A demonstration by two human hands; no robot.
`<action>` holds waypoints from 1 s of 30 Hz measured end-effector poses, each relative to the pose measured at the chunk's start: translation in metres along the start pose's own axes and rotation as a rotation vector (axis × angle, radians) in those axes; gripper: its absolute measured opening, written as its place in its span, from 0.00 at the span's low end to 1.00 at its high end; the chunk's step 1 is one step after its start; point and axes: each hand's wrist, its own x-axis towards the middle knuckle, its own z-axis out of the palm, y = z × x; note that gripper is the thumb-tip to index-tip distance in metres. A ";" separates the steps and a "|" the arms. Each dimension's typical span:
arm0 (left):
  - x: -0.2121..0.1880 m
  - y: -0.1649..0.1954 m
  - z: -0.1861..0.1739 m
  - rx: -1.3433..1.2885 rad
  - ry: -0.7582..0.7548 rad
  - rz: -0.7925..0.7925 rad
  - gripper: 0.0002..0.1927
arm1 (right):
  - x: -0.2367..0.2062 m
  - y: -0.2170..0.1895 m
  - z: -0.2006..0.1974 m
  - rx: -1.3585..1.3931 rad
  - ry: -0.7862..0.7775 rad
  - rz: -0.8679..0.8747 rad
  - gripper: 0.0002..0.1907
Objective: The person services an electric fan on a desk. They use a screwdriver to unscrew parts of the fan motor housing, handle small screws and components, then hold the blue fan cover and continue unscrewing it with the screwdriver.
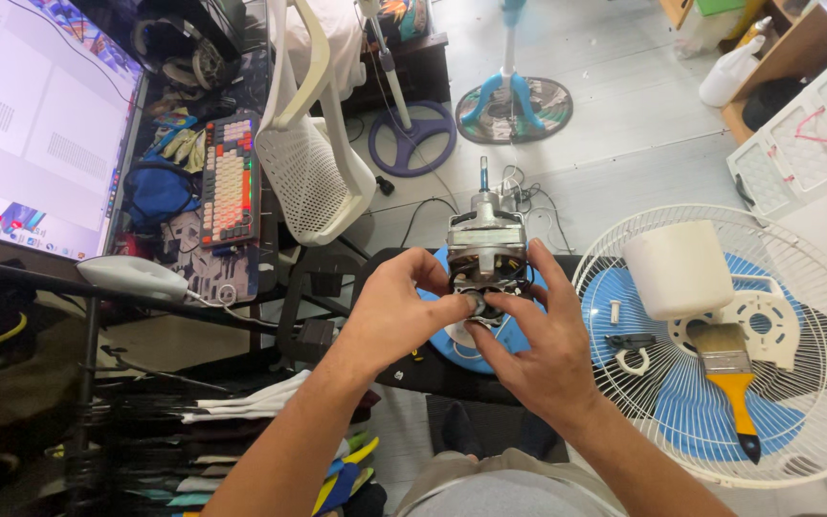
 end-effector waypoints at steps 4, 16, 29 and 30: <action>0.000 0.001 0.001 0.010 -0.013 -0.034 0.19 | 0.000 -0.002 -0.001 -0.007 0.010 -0.014 0.21; 0.004 0.000 0.000 -0.035 -0.046 -0.089 0.18 | 0.000 -0.001 -0.003 -0.020 0.010 -0.060 0.22; 0.001 -0.011 -0.003 -0.231 -0.081 -0.223 0.19 | -0.008 0.001 0.010 0.088 0.080 0.009 0.25; 0.000 -0.010 -0.003 -0.245 -0.076 -0.228 0.20 | -0.007 0.001 0.010 0.084 0.070 0.006 0.24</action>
